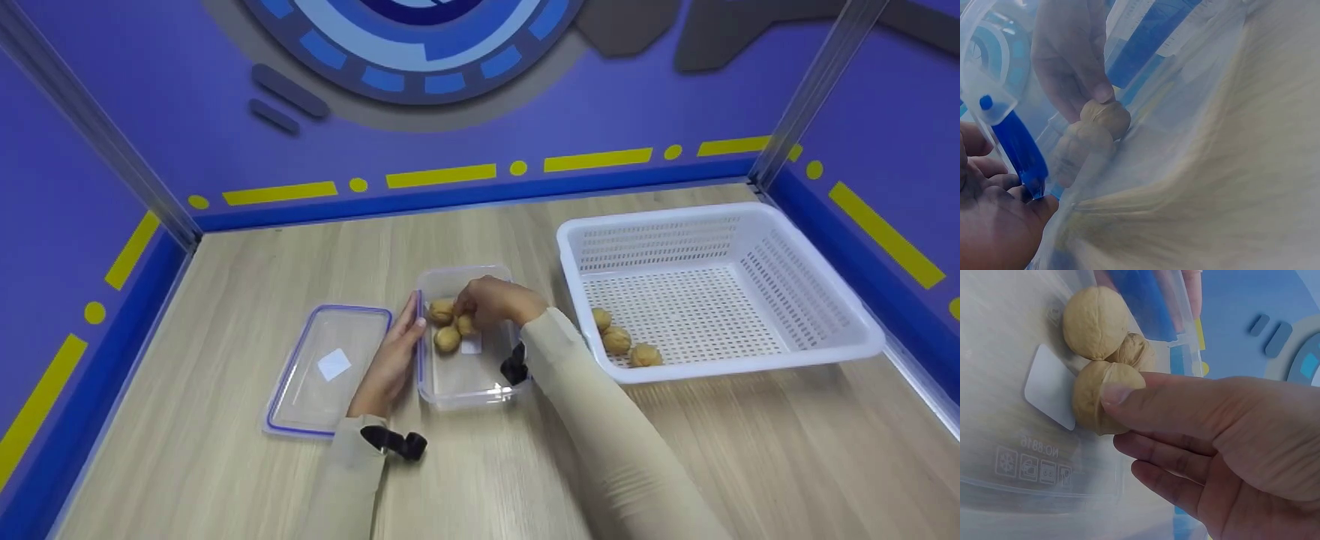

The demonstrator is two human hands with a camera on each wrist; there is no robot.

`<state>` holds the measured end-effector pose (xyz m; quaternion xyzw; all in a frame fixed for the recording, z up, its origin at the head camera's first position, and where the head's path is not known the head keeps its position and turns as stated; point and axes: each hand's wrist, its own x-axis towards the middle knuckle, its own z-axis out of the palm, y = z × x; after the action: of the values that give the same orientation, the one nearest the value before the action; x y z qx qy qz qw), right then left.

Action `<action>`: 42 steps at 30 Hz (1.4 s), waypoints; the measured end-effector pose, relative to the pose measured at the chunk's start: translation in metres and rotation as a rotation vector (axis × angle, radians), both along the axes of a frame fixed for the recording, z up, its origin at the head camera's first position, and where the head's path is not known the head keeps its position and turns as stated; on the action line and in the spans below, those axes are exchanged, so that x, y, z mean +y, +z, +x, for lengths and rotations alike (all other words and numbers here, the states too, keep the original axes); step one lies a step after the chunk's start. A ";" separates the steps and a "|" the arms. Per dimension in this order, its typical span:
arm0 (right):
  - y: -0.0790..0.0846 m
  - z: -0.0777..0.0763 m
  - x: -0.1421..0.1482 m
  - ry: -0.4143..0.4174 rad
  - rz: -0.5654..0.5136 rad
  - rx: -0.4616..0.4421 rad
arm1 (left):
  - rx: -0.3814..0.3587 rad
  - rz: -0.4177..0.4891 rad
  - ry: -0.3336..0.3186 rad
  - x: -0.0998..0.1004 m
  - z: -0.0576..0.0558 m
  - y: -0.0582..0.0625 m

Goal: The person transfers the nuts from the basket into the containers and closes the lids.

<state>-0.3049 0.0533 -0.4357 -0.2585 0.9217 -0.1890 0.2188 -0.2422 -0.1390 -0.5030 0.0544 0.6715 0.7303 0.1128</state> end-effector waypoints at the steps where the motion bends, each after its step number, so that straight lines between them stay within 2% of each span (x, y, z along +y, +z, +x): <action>1: 0.000 0.000 0.000 0.002 -0.003 0.000 | -0.001 0.001 0.002 0.000 0.000 0.000; 14: 0.007 0.000 0.001 0.022 -0.051 0.007 | -0.003 -0.005 0.014 -0.001 0.000 0.000; 20: 0.013 0.001 0.002 0.043 -0.062 0.060 | -0.010 -0.015 0.018 -0.001 0.000 0.000; 25: 0.020 0.001 0.007 0.021 -0.067 0.063 | 0.012 -0.020 0.005 -0.001 0.000 0.000; 31: 0.029 0.001 0.014 0.008 -0.097 0.062 | 0.005 -0.032 0.012 0.000 0.000 0.001; 42: 0.052 0.004 0.035 0.042 -0.142 0.168 | 0.010 -0.050 0.021 0.000 0.000 0.000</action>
<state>-0.3004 0.0881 -0.3836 -0.3075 0.9155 -0.2267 0.1260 -0.2419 -0.1389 -0.5033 0.0480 0.6906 0.7142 0.1031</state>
